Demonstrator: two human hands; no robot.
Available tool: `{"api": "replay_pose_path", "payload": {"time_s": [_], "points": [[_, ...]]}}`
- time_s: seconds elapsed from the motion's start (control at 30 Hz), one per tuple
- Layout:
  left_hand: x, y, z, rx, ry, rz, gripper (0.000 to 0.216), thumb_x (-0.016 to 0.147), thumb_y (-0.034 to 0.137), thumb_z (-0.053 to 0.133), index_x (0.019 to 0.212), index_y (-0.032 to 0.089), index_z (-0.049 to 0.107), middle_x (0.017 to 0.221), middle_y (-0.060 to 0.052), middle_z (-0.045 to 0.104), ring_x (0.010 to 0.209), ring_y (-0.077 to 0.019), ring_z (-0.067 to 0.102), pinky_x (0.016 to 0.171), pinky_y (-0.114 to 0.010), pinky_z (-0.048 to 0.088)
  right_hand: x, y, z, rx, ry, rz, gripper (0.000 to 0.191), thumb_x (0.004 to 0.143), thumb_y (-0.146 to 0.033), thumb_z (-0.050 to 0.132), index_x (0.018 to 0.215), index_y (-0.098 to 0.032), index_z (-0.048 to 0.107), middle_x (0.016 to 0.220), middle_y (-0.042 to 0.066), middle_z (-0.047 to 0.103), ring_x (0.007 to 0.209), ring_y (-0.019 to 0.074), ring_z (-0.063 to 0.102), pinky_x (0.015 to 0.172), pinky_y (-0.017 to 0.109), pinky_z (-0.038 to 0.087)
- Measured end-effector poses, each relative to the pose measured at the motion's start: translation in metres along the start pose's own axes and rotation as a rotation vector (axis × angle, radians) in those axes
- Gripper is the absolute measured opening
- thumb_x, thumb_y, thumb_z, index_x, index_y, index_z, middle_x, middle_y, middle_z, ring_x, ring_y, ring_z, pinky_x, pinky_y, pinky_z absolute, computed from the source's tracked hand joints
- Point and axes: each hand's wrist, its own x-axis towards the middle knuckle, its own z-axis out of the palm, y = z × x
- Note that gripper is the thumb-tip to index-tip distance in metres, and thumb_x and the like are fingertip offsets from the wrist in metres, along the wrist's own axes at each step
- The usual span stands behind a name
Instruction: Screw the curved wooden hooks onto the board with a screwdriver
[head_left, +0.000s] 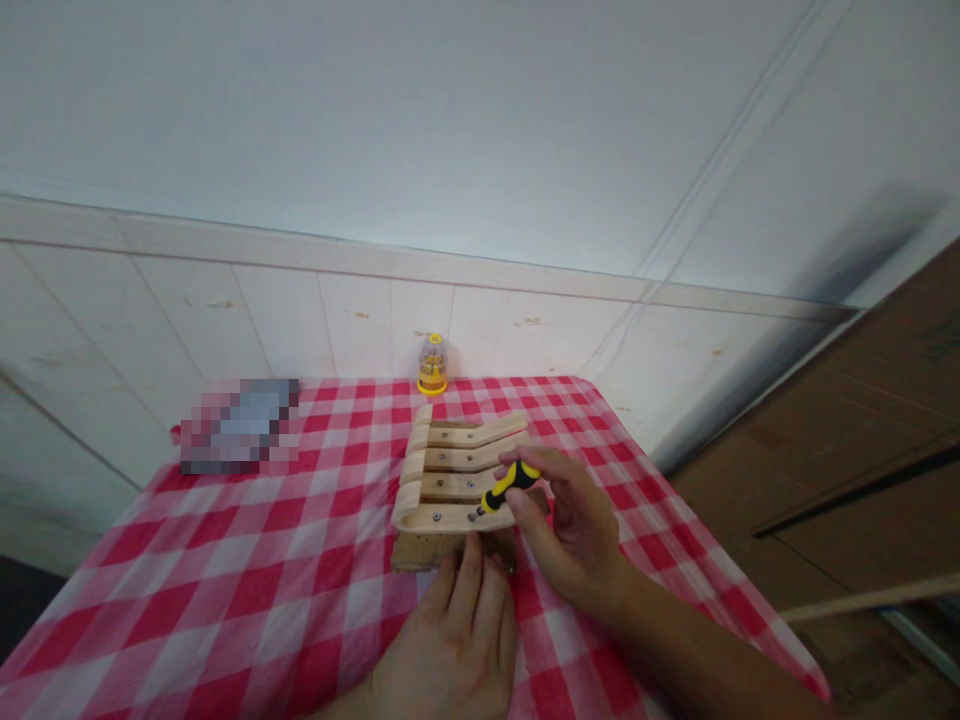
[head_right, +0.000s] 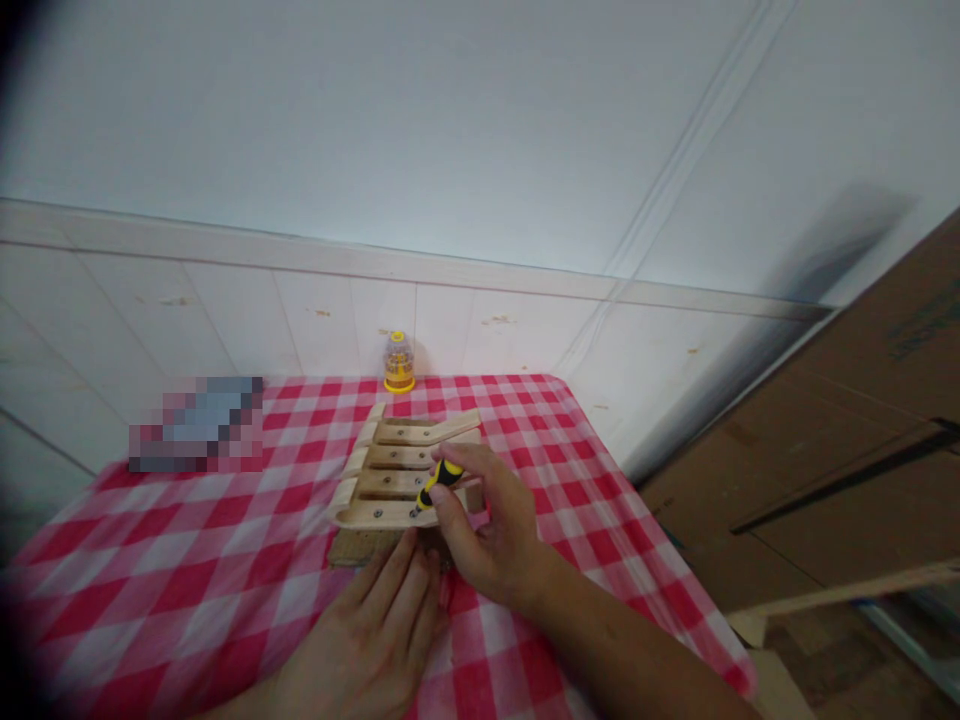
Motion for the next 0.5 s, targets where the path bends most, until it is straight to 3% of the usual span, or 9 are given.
{"api": "replay_pose_path", "payload": {"time_s": [0.23,0.5], "points": [[-0.0011,0.0005,0.0020,-0.002,0.018,-0.017,0.029,0.101,0.026,0.046,0.105,0.012,0.071,0.106,-0.014,0.078,0.104,-0.0324,0.073,0.094,-0.048,0.051,0.0024,0.0000,0.0003,-0.069,0.048,-0.003,0.050,0.092,-0.003,0.065,0.134,-0.029,0.063,0.111,0.006,0.075,0.094,0.0183,0.076,0.082,0.031,0.064],[-0.0013,-0.0001,0.0000,-0.004,-0.014,0.002,0.031,0.101,0.028,0.046,0.108,0.012,0.071,0.107,-0.014,0.077,0.104,-0.0324,0.073,0.093,-0.048,0.052,0.0068,-0.0023,0.0002,-0.094,0.069,-0.017,0.043,0.093,-0.008,0.071,0.130,-0.028,0.064,0.105,0.005,0.075,0.091,0.0185,0.075,0.079,0.030,0.064]]}}
